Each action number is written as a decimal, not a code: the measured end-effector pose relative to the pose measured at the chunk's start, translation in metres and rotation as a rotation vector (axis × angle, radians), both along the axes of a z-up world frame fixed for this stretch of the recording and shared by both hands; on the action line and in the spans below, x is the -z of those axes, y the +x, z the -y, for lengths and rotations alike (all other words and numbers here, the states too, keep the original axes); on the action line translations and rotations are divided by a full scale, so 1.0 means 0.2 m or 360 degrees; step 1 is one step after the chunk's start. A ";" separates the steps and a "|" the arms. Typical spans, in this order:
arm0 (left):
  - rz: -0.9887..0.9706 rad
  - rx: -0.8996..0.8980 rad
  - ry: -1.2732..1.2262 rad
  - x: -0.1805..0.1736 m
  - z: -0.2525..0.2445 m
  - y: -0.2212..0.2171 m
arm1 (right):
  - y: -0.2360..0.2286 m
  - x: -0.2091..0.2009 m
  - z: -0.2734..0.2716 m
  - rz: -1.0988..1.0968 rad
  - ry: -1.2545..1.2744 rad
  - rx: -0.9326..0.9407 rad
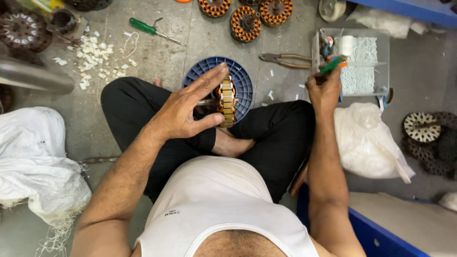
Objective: The person inserts small white plastic spacers into the slots of a copper-wound motor stator and uses a green-handled screwdriver to press them into place. The person repeats this process for multiple slots around the stator.
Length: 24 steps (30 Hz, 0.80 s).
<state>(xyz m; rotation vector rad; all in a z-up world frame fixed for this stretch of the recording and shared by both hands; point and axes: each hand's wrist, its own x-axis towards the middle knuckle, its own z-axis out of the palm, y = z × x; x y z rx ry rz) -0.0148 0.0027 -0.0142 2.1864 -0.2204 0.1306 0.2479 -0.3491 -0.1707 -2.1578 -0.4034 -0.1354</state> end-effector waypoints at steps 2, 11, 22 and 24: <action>0.0009 0.0001 -0.0063 0.01 0.00 0.00 | -0.19 -0.15 -0.04 -0.0043 0.0442 -0.0108; 0.0048 -0.0060 -0.0195 -0.05 0.02 0.00 | -0.93 -0.77 -0.37 -0.0490 0.1331 -0.0567; 0.0116 -0.0033 -0.0267 -0.09 0.04 0.02 | -1.05 -0.75 -0.57 0.0108 0.0855 -0.0707; 0.0095 -0.0047 -0.0249 -0.10 0.04 0.02 | -1.05 -0.76 -0.57 0.0173 0.0793 -0.0682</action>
